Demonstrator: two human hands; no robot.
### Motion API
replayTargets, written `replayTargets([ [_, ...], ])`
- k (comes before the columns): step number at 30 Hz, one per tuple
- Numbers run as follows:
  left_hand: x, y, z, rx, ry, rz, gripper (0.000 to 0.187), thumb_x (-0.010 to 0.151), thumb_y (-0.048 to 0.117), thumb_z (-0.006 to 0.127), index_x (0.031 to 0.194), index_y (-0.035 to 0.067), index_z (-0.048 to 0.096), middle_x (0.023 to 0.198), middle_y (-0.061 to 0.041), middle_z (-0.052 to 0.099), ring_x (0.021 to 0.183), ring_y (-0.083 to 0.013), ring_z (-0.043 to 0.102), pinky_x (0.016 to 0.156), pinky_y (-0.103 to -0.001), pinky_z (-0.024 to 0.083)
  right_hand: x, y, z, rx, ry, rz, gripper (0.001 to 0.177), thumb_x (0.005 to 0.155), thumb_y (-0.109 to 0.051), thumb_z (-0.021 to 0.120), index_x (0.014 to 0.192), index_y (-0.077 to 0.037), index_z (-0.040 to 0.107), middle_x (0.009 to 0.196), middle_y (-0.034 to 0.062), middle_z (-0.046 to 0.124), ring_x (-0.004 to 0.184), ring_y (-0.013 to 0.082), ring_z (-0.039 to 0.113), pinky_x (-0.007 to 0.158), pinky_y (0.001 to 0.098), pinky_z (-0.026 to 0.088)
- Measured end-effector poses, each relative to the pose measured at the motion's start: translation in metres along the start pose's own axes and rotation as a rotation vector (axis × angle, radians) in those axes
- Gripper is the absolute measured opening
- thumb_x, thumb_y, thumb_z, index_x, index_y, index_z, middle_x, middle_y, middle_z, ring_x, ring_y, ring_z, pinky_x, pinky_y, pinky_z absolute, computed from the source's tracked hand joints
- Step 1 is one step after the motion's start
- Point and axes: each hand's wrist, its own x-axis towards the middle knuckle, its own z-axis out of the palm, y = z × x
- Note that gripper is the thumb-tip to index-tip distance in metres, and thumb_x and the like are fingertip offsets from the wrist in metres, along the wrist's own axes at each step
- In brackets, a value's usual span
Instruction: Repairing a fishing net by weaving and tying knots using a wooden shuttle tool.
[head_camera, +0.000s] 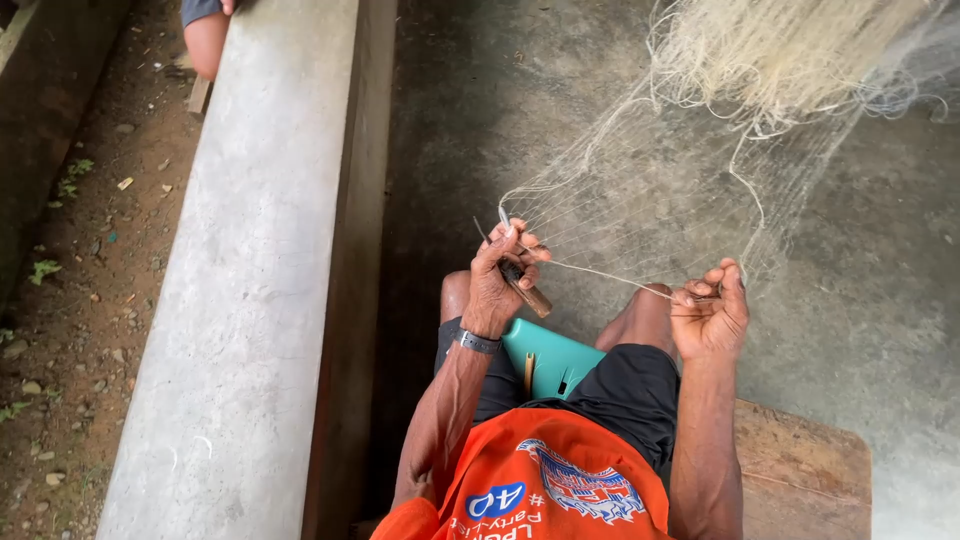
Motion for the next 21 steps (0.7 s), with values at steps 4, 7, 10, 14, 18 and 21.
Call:
replayTargets([
  [4,-0.004,0.002,0.000,0.068,0.027,-0.029,0.016,0.100,0.019,0.063,0.112,0.009,0.062,0.089,-0.015,0.079,0.076,-0.0346,0.078,0.033,-0.019,0.042,-0.001,0.006,0.011,-0.014,0.017,-0.069,0.015,0.102,-0.027,0.069,0.110,-0.020,0.078,0.089,-0.0028,0.080,0.068,0.0084,0.067,0.058,0.0226,0.045],
  [7,-0.005,0.010,0.007,0.106,0.070,-0.033,0.015,0.097,0.016,0.063,0.110,0.009,0.064,0.088,-0.012,0.080,0.074,-0.0314,0.079,0.037,-0.018,0.041,0.001,0.013,0.013,0.012,-0.004,-0.093,0.014,0.101,-0.024,0.068,0.107,-0.019,0.079,0.087,-0.0005,0.081,0.066,0.0100,0.070,0.056,0.0220,0.043],
  [10,0.003,0.011,-0.011,0.064,0.041,-0.034,0.016,0.100,0.017,0.059,0.111,0.008,0.065,0.091,-0.015,0.080,0.077,-0.0362,0.079,0.037,-0.021,0.044,-0.001,0.020,0.018,0.036,-0.029,-0.104,0.015,0.102,-0.019,0.066,0.109,-0.016,0.078,0.087,0.0031,0.081,0.067,0.0117,0.071,0.057,0.0231,0.045],
  [14,0.008,0.011,-0.022,0.032,-0.008,-0.018,0.018,0.102,0.019,0.056,0.114,0.008,0.064,0.094,-0.016,0.079,0.080,-0.0391,0.078,0.037,-0.024,0.047,-0.003,0.023,0.019,0.037,0.009,-0.091,0.017,0.103,-0.018,0.064,0.112,-0.014,0.077,0.089,0.0055,0.081,0.068,0.0161,0.072,0.057,0.0256,0.047],
  [18,0.008,0.014,-0.022,0.032,-0.007,-0.009,0.017,0.103,0.020,0.055,0.113,0.010,0.063,0.093,-0.014,0.078,0.079,-0.0385,0.078,0.036,-0.024,0.047,-0.002,0.023,0.020,0.046,0.050,-0.062,0.016,0.101,-0.017,0.066,0.112,-0.013,0.077,0.089,0.0064,0.081,0.068,0.0175,0.072,0.055,0.0256,0.049],
  [21,0.003,0.014,-0.017,0.005,-0.041,0.016,0.019,0.102,0.019,0.055,0.114,0.009,0.066,0.095,-0.015,0.079,0.082,-0.0391,0.078,0.038,-0.024,0.048,0.003,0.024,0.018,0.034,0.040,-0.045,0.015,0.100,-0.017,0.067,0.110,-0.014,0.078,0.086,0.0051,0.081,0.066,0.0167,0.074,0.053,0.0252,0.050],
])
